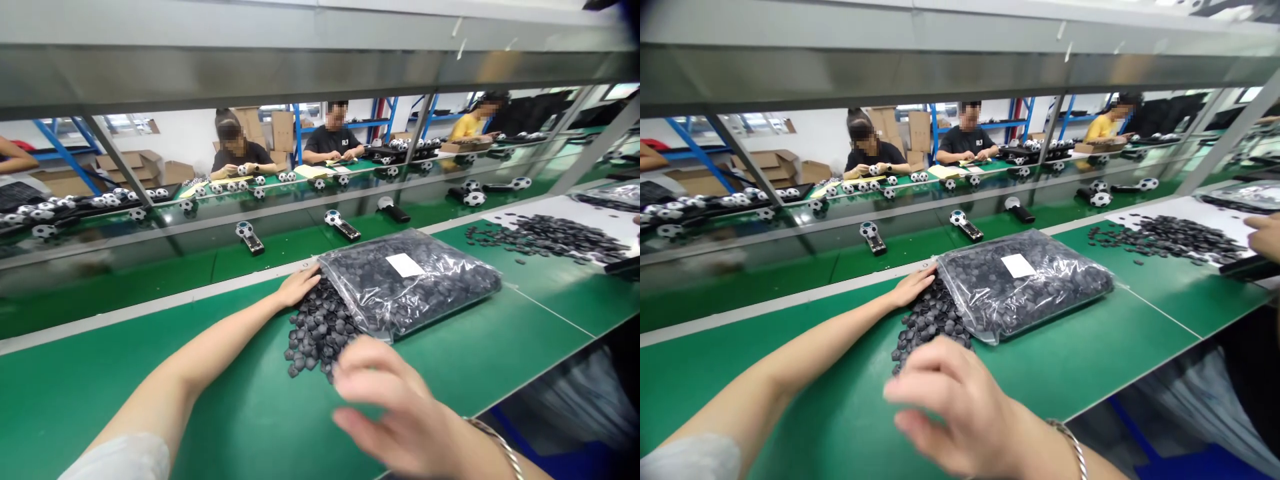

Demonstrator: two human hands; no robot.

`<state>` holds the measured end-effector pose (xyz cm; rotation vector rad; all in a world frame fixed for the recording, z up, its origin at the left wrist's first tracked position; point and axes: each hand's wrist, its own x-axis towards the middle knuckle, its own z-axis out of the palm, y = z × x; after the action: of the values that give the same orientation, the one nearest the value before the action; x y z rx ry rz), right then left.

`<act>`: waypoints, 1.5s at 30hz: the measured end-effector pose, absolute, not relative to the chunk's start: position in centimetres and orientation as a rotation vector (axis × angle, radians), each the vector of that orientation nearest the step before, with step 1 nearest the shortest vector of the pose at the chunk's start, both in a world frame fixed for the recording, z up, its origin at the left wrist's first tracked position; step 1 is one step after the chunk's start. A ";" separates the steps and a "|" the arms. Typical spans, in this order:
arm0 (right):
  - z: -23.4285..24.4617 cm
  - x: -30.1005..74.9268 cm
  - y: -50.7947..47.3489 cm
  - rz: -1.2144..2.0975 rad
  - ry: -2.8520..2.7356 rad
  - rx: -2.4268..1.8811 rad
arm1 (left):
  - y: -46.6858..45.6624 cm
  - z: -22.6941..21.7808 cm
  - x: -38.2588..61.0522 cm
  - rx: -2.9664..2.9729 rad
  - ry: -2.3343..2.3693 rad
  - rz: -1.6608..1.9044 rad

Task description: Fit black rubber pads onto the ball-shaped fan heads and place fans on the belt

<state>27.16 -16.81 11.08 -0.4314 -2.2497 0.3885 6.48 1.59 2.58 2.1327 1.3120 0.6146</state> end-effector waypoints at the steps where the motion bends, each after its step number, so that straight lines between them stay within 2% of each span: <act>1: 10.0 26.3 -15.8 0.351 -2.279 -0.484 | 0.8 2.6 6.2 2.121 1.314 0.641; 6: 7.0 26.7 -11.2 0.000 -2.599 -0.677 | -3.1 2.4 4.9 2.074 1.351 0.728; 8: 7.6 29.0 -9.1 -0.167 -2.447 -0.809 | -3.7 2.3 4.7 2.076 1.365 0.739; 12: 8.2 36.3 -4.7 -0.408 -1.909 -1.356 | -3.7 2.3 4.9 2.094 1.376 0.736; 16: 4.8 42.4 -2.5 -0.401 -1.583 -1.887 | -3.6 2.5 5.2 2.113 1.396 0.662; 18: 2.6 43.9 -2.0 -0.346 -1.636 -1.959 | -3.7 2.6 5.3 2.121 1.405 0.617; 23: 0.5 44.6 -0.5 -0.407 -1.638 -1.955 | -4.0 2.8 5.2 2.135 1.427 0.601; 35: 2.9 43.3 -0.1 -0.431 -1.610 -2.095 | -4.0 2.1 4.7 2.242 1.357 0.625; 37: 3.5 41.8 -2.1 -0.445 -1.581 -1.954 | -4.2 1.9 4.7 2.217 1.354 0.701; 39: 4.0 39.4 -5.1 -0.413 -1.719 -1.633 | -4.2 1.6 4.5 2.179 1.365 0.794; 42: 4.2 34.7 -10.2 -0.104 -2.189 -1.149 | -4.2 1.2 4.4 2.146 1.392 0.931; 45: 3.9 30.4 -13.2 0.136 -2.509 -1.012 | -4.0 1.0 4.4 2.154 1.410 1.014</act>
<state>30.36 -13.19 3.91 -1.0115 -2.5093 0.1360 4.43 -3.97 1.01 2.1542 1.4101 1.0136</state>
